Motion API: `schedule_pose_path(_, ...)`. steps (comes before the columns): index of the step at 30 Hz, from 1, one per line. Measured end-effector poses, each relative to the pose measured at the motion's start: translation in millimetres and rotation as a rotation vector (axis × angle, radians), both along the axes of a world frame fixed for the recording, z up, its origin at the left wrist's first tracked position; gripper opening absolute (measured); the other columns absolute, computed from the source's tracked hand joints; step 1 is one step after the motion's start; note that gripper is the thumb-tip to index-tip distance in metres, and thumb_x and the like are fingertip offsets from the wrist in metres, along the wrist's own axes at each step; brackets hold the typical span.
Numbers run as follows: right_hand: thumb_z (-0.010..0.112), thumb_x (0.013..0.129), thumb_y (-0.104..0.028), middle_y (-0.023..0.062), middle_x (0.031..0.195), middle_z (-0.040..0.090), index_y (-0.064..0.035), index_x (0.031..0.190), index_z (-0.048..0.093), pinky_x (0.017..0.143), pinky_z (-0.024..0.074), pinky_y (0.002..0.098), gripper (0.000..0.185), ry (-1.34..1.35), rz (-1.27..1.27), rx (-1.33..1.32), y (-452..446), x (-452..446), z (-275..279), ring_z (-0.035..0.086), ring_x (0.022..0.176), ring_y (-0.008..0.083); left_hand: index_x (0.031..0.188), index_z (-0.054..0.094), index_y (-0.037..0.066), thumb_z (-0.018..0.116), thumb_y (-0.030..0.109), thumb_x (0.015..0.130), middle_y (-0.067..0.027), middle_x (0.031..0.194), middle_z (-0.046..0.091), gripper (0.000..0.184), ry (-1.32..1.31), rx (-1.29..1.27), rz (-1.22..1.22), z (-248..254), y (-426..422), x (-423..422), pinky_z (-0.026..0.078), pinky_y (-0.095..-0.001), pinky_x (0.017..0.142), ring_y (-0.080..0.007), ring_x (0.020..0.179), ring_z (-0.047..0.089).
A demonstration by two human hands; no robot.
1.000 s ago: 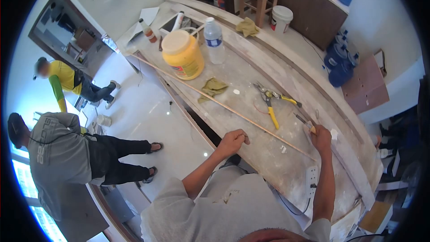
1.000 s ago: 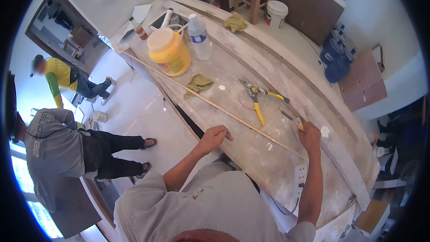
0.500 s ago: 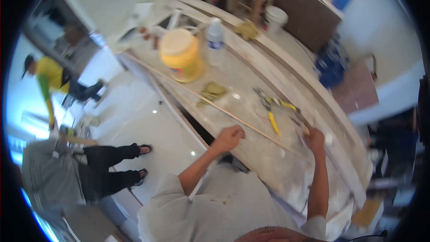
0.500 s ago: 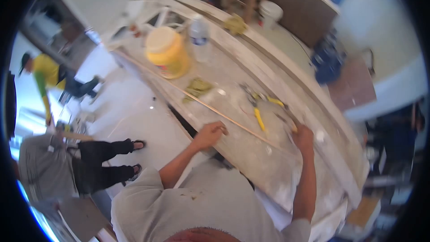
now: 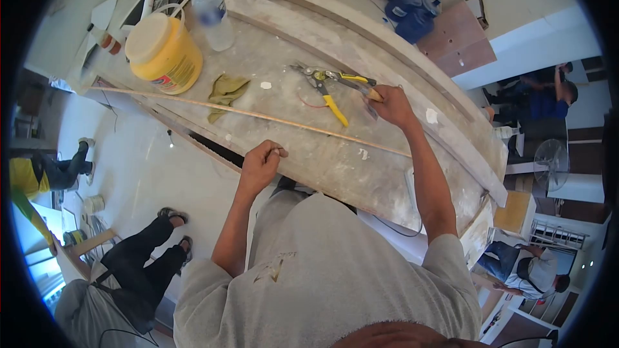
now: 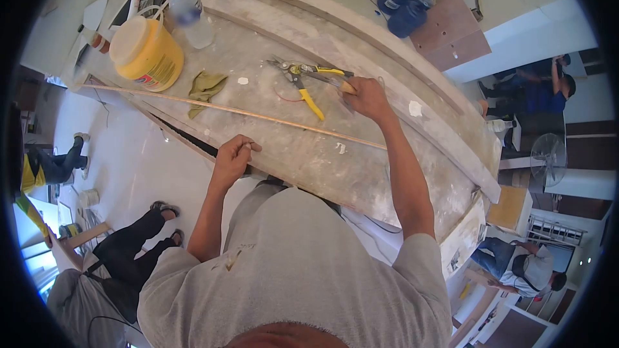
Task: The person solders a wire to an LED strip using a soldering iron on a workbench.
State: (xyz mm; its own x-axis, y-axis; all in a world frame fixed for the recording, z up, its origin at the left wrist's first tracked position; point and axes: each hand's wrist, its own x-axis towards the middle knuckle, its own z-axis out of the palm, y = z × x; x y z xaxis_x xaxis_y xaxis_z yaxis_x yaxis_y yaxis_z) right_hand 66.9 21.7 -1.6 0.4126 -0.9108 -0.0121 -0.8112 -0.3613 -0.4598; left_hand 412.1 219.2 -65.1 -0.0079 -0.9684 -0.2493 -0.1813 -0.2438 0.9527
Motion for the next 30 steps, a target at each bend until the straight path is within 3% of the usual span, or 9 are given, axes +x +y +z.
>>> schedule_pose_path(7,0.075,0.082,-0.029,0.0193,0.082,0.071,-0.005,0.085,0.071,0.074,0.0525,0.0495,0.024,0.018,0.075,0.074,-11,63,8,0.069,0.08,0.0398,0.109,0.07,-0.003,0.055,0.009,0.101,-0.0058,0.101,0.075,0.021,0.051,0.012,0.112,-2,5,12,0.049,-0.0258,0.073,-0.0088,0.076,0.058)
schedule_pose_path(14,0.073,0.082,-0.029,0.0218,0.084,0.072,-0.0052,0.086,0.074,0.075,0.0534,0.0515,0.024,0.094,0.244,-0.035,-25,118,-9,0.07,0.081,0.0415,0.105,0.075,0.0,0.063,0.004,0.095,-0.0058,0.106,0.066,0.016,0.054,-0.143,0.19,3,13,20,0.048,-0.0273,0.083,-0.0123,0.092,0.06)
schedule_pose_path(17,0.074,0.084,-0.033,0.0213,0.082,0.071,-0.0054,0.087,0.074,0.074,0.0535,0.0508,0.027,0.062,0.206,-0.055,-24,141,-4,0.069,0.08,0.0425,0.102,0.077,0.002,0.066,0.004,0.093,-0.0058,0.104,0.064,0.014,0.043,-0.143,0.191,7,14,19,0.047,-0.0281,0.083,-0.0139,0.095,0.06)
schedule_pose_path(20,0.075,0.086,-0.037,0.0204,0.082,0.072,-0.0051,0.089,0.073,0.074,0.0537,0.0495,0.032,-0.147,0.096,-0.033,-25,152,1,0.069,0.08,0.0423,0.101,0.078,0.004,0.069,0.005,0.091,-0.0056,0.1,0.063,0.014,0.0,-0.127,0.188,17,19,20,0.048,-0.0284,0.082,-0.0146,0.095,0.06)
schedule_pose_path(25,0.076,0.089,-0.038,0.0204,0.089,0.073,-0.0049,0.096,0.074,0.075,0.0536,0.0469,0.033,0.004,0.068,-0.034,-25,117,29,0.07,0.085,0.0401,0.102,0.079,0.005,0.071,0.006,0.09,-0.0051,0.097,0.065,0.014,-0.074,-0.194,0.161,8,19,27,0.049,-0.028,0.079,-0.0141,0.093,0.062)
schedule_pose_path(27,0.078,0.088,-0.034,0.0203,0.088,0.072,-0.0037,0.095,0.073,0.074,0.053,0.0456,0.031,-0.111,0.033,-0.08,-21,82,37,0.069,0.081,0.0397,0.103,0.078,0.005,0.072,0.007,0.09,-0.0054,0.098,0.069,0.015,-0.021,-0.19,0.122,5,15,30,0.051,-0.0281,0.078,-0.014,0.091,0.064)
schedule_pose_path(30,0.08,0.087,-0.029,0.022,0.078,0.067,-0.0001,0.09,0.068,0.069,0.0486,0.0467,0.031,-0.08,-0.078,-0.083,-10,6,61,0.064,0.07,0.035,0.103,0.078,0.005,0.074,0.008,0.089,-0.0062,0.097,0.072,0.014,0.036,-0.177,0.143,2,5,26,0.053,-0.0303,0.078,-0.0157,0.089,0.068)
